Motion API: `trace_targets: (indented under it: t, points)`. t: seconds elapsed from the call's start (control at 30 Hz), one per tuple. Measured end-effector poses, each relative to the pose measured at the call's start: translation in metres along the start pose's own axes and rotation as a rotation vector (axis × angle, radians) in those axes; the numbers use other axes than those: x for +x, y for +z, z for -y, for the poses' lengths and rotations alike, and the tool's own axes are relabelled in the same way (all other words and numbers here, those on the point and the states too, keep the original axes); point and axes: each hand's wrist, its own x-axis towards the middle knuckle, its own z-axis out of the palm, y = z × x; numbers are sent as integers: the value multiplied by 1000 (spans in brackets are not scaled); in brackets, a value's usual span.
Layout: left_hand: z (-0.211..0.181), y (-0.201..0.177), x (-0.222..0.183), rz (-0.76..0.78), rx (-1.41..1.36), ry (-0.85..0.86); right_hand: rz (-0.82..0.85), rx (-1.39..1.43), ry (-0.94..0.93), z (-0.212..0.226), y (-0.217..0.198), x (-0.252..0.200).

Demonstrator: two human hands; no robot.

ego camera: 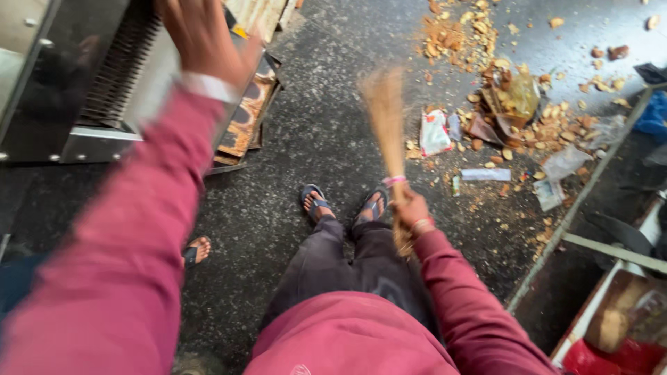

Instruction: The person sweeps the floor of a bakery using a small hand broom, moving debris and crumbs together near baking equipment and racks.

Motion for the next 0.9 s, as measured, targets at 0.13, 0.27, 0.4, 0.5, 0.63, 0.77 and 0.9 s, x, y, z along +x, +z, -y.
trace_targets:
  t: [0.13, 0.27, 0.4, 0.5, 0.63, 0.77, 0.9]
  points:
    - [-132, 37, -142, 106, -332, -219, 262, 150, 231, -13, 14, -38]
    - [-224, 52, -227, 364, -427, -476, 170, 245, 421, -51, -6, -16]
    - [-263, 65, -243, 510, -494, -369, -129, 275, 333, -87, -51, 21]
    - [-281, 79, -234, 521, -479, -217, -252, 366, 420, -99, -75, 23]
    - [-321, 85, -248, 374, -517, -420, -207, 389, 167, -104, -65, -24]
    - [-337, 87, -250, 443, -488, -403, 17, 129, 82, -114, -49, -76]
    - [-351, 91, -247, 398, -490, -380, 126, 41, 234, -139, -58, -68]
